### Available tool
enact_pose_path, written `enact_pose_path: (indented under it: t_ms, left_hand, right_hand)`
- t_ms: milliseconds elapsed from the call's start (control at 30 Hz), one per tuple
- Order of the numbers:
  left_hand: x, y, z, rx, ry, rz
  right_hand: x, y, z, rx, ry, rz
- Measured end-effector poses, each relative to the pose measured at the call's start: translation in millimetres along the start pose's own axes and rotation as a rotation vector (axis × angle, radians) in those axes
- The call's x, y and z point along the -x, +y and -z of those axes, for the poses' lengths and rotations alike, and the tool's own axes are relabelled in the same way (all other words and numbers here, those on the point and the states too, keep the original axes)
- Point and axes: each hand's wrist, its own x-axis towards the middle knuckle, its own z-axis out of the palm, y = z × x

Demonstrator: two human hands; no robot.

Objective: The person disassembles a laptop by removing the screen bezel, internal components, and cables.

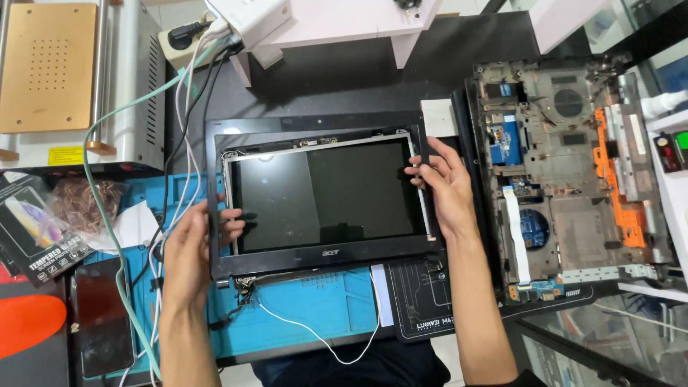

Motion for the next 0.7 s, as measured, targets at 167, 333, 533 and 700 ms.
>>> enact_pose_path:
  t_ms: [167, 333, 533, 700]
  left_hand:
    - [26, 4, -10, -0.245, 0.135, -0.118]
    - [37, -4, 4, -0.316, 0.254, -0.288]
    - [45, 47, -42, -0.337, 0.266, -0.431]
    - [3, 77, -106, -0.787, 0.135, -0.588]
  right_hand:
    - [22, -15, -20, -0.057, -0.089, 0.108]
    - [57, -48, -36, 0.035, -0.133, 0.143]
    - [107, -101, -29, 0.072, -0.061, 0.227]
    - [142, -113, 26, 0.052, 0.188, 0.255]
